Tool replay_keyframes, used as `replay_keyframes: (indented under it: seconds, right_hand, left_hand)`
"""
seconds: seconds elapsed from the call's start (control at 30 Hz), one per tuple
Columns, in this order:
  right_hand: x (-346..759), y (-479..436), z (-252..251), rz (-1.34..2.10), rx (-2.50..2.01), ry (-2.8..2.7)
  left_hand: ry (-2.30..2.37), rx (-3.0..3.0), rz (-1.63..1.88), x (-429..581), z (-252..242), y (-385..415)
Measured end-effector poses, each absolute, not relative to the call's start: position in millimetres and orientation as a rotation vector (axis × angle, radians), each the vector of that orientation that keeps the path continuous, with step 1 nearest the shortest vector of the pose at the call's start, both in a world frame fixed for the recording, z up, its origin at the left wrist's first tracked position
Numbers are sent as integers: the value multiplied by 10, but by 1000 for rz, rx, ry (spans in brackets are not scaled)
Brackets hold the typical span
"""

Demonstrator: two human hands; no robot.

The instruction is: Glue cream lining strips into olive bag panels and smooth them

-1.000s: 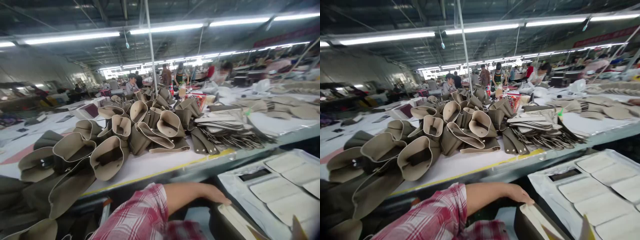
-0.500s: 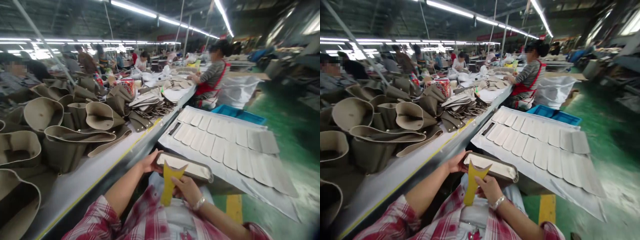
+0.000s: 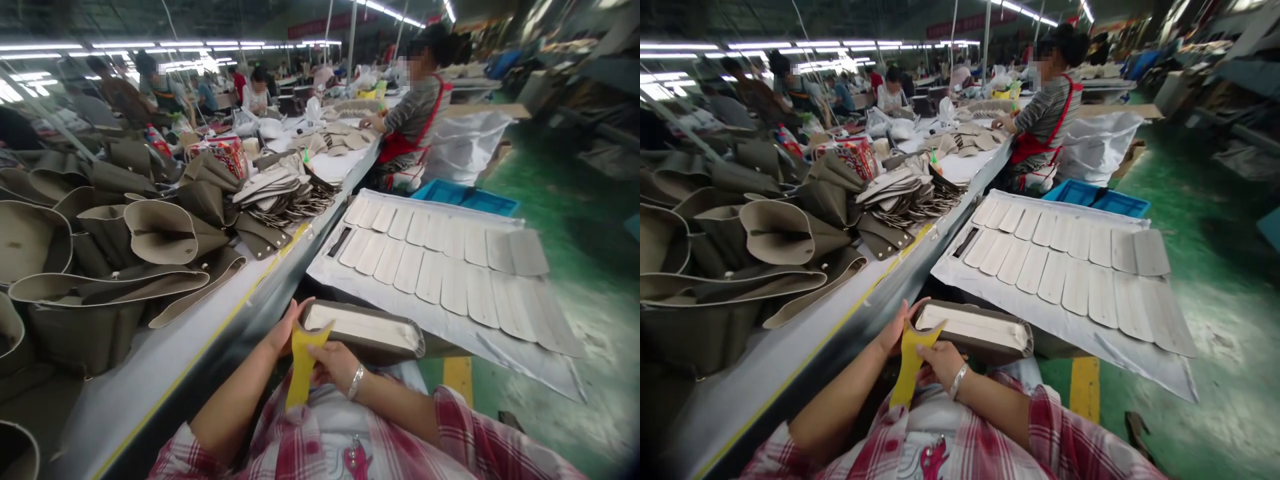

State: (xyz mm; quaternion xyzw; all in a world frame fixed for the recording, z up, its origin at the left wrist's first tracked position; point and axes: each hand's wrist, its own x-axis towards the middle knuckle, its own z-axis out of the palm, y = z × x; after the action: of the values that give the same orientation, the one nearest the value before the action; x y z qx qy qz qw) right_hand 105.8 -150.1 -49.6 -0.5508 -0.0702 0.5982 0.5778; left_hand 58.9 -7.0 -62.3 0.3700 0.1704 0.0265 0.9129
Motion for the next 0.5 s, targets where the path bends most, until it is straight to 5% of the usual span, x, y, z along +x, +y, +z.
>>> replay_keyframes:
  seconds: [0.5]
  right_hand:
    - [1274, -1527, -523, 1454, -1174, -31]
  left_hand:
    - [669, 1278, 175, 920, -479, -173]
